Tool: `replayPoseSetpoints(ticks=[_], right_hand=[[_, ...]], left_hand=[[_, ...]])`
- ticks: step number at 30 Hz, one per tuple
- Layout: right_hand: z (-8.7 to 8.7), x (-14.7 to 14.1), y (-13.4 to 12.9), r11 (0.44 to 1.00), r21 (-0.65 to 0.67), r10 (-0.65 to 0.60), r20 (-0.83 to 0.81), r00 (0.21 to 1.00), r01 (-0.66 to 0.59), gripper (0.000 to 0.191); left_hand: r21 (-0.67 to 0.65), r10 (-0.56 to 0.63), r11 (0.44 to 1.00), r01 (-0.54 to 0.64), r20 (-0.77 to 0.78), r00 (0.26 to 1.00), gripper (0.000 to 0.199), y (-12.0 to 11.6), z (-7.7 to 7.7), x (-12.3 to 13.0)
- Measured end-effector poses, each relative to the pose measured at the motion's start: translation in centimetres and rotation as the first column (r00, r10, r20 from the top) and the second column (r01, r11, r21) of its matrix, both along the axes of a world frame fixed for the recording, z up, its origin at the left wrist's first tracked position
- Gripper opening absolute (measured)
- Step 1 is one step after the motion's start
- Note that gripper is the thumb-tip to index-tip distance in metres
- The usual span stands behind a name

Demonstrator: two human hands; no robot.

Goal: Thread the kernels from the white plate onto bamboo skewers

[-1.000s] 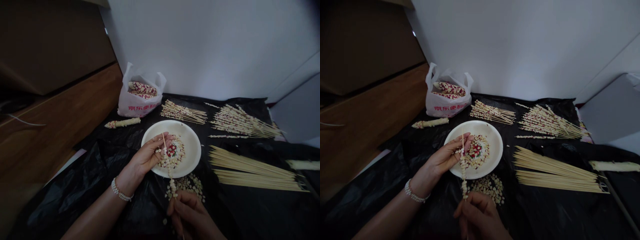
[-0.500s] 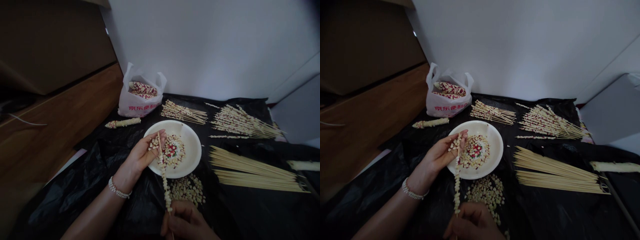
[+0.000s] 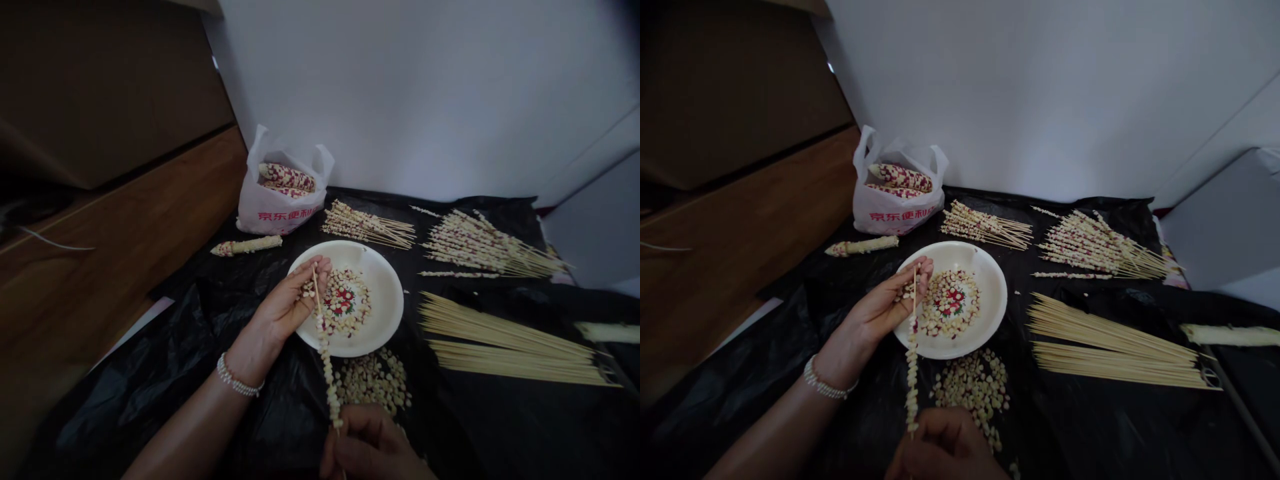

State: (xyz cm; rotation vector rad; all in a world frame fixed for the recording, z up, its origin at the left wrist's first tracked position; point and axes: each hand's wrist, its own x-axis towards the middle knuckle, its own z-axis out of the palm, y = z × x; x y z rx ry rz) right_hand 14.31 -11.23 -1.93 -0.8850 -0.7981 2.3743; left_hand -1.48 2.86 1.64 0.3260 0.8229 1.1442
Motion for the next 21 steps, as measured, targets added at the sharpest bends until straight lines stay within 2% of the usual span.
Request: replayPoseSetpoints(ticks=[3,8,13,21], right_hand=[[0.03,-0.02,-0.03,1.0,-0.008,-0.009,-0.009,1.0,0.009,0.038],[0.23,-0.08,0.12,1.0,-0.004,-0.005,-0.012,1.0,0.005,0.04],[0.37,-0.08,0.09,1.0,0.019,-0.019,0.007,1.0,0.019,0.041],[0.36,-0.17,0.27,1.0,0.0,-0.021,-0.015,1.0,0.021,0.04]], left_hand=[[-0.078,0.053,0.996,-0.053,0.005,0.999,0.026,0.05,0.52,0.25],[-0.13,0.124,0.985,-0.114,0.075,0.989,0.024,0.0,0.94,0.54],[-0.146,0.123,0.983,-0.109,0.09,0.988,0.021,0.03,0.87,0.46],[-0.179,0.136,0.977,-0.114,0.116,0.984,0.032,0.28,0.33,0.64]])
